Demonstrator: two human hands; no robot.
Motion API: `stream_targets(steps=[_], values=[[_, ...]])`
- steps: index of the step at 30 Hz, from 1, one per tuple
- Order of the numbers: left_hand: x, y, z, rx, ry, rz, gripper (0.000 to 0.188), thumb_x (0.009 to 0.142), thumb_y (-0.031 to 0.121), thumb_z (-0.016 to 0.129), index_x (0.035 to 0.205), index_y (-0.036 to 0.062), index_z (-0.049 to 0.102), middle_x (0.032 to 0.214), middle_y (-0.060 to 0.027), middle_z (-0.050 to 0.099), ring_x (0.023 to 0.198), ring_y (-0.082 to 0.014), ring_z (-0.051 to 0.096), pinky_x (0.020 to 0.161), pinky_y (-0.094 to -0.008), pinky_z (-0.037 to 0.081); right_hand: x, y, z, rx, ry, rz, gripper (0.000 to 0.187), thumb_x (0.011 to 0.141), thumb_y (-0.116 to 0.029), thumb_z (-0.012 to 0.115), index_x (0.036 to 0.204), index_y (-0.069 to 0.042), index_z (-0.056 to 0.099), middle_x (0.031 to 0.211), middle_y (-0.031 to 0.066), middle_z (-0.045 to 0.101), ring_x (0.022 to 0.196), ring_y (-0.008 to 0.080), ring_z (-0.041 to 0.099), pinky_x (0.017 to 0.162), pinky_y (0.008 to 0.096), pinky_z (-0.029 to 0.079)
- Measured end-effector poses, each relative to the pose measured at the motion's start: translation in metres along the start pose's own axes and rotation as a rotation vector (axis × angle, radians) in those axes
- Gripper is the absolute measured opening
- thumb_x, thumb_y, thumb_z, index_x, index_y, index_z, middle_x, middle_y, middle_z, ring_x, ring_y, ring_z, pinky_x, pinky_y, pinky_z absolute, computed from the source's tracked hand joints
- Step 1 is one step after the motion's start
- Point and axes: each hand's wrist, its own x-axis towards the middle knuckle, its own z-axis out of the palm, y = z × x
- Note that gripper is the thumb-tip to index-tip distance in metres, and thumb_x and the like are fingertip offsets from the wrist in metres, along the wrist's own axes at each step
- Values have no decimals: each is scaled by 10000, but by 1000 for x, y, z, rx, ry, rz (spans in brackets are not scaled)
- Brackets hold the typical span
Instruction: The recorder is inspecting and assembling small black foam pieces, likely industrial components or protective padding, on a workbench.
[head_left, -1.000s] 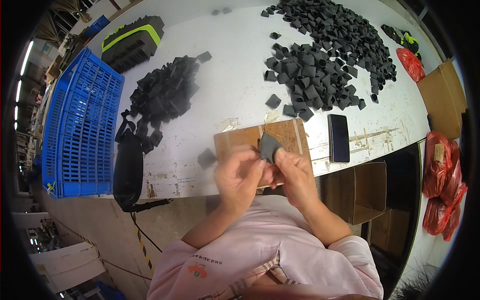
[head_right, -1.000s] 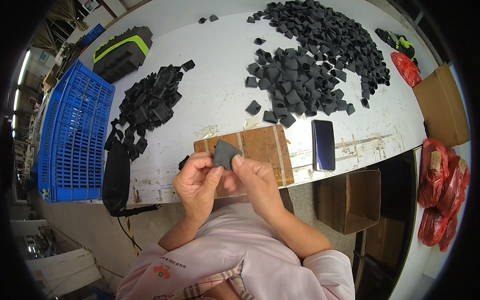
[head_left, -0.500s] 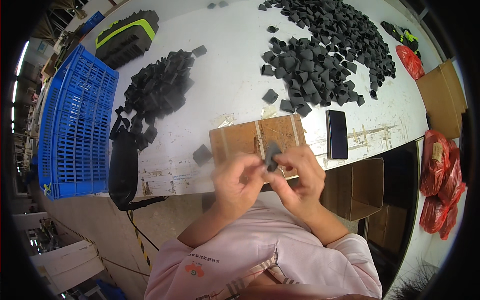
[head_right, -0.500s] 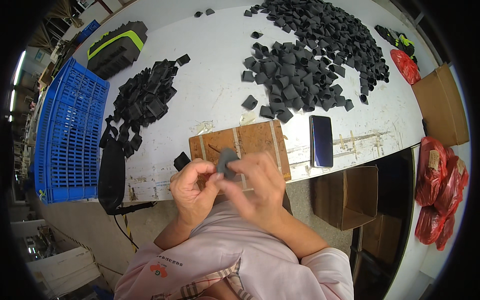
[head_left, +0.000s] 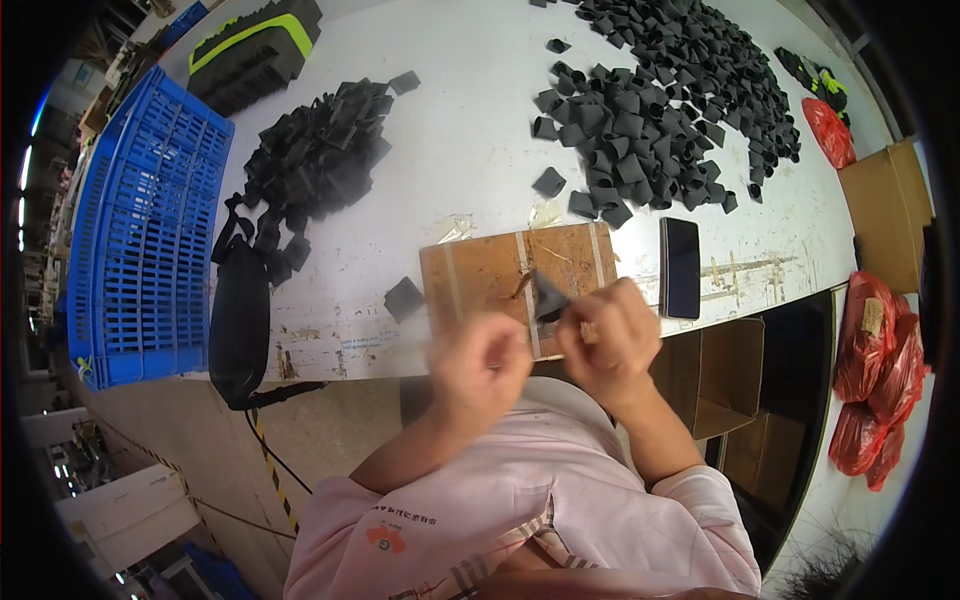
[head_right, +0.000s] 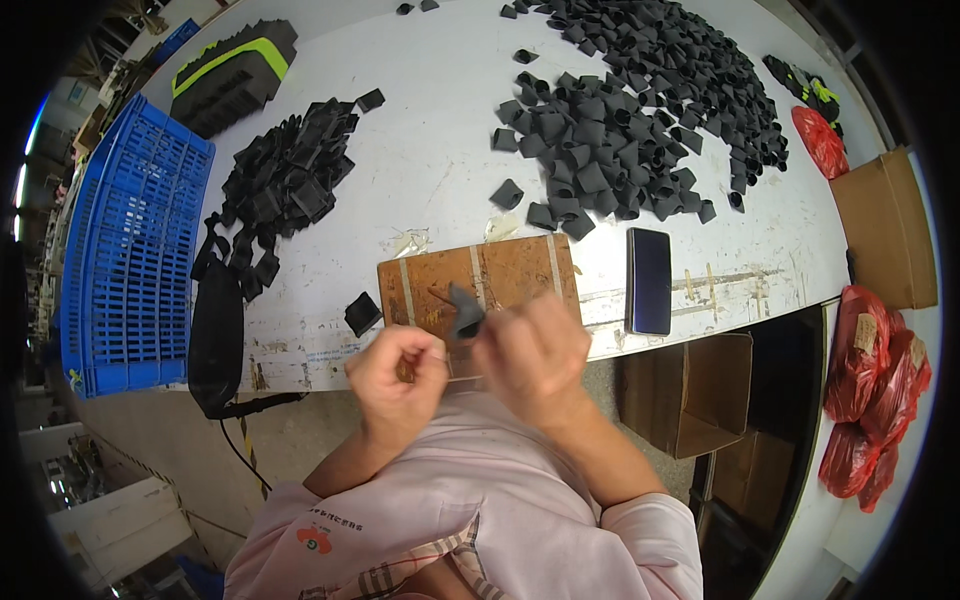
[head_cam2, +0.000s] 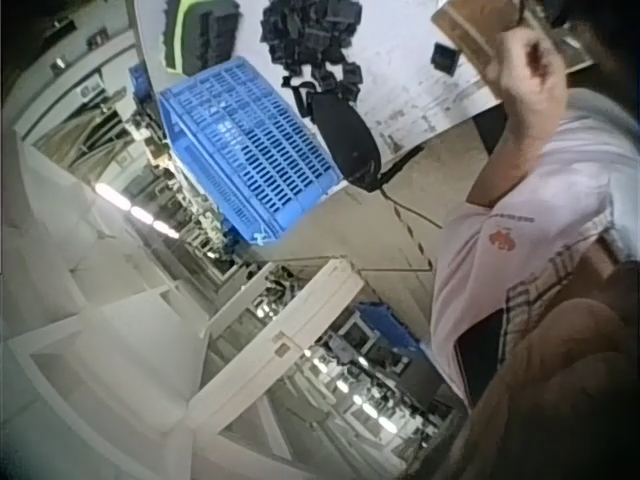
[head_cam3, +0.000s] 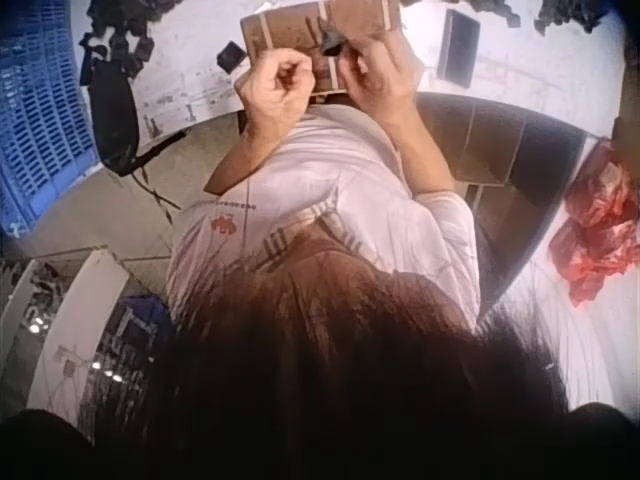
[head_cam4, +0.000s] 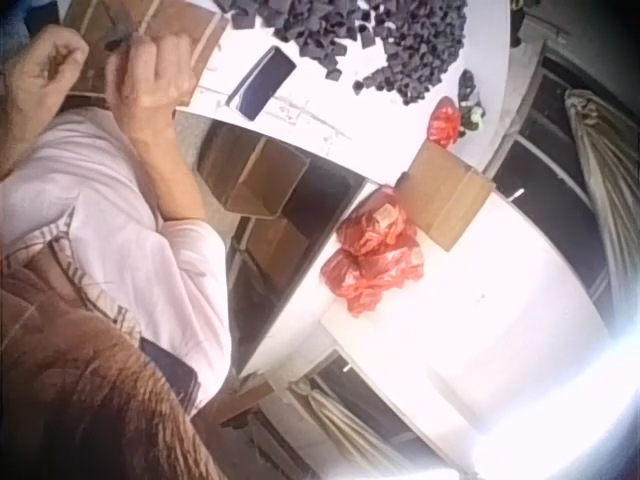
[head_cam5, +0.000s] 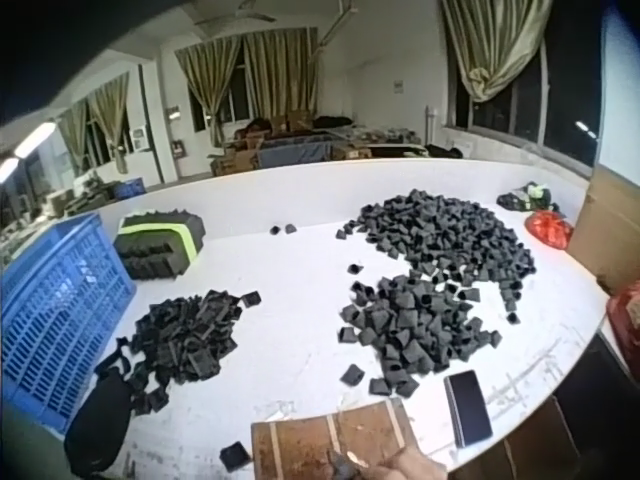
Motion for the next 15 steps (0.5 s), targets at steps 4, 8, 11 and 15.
stream_targets(steps=[4, 8, 11, 15], values=[[-8, -62, -31, 211, 159, -250, 170, 759, 17, 583, 919, -25, 549, 831, -114, 563, 738, -166, 534, 649, -278, 432, 37, 42, -16, 38, 123, 408, 98, 785, -59, 584, 793, 38, 588, 611, 57, 530, 550, 71, 474, 471, 206, 363], [-14, -137, -58, 689, 35, -323, 489, 741, 94, 609, 1180, -27, 428, 1124, -241, 421, 1054, -400, 398, 906, -456, 332, 46, 108, -14, 95, 282, 644, 264, 893, -156, 509, 1023, 60, 587, 766, 58, 613, 673, 95, 550, 599, 210, 436], [-15, -155, -69, 861, -50, -209, 254, 738, 33, 603, 956, -63, 517, 992, -214, 521, 912, -354, 479, 795, -410, 389, 7, 64, -5, 214, 61, 820, 246, 895, -169, 511, 968, 44, 612, 742, 38, 602, 658, 89, 541, 588, 236, 435], [-12, -167, -79, 813, -67, -127, 117, 755, 13, 599, 843, -28, 534, 902, -145, 565, 818, -278, 513, 696, -372, 407, -38, 10, 26, 528, -407, 769, 188, 827, -137, 589, 895, 36, 615, 684, 81, 591, 617, 128, 548, 554, 266, 434]])
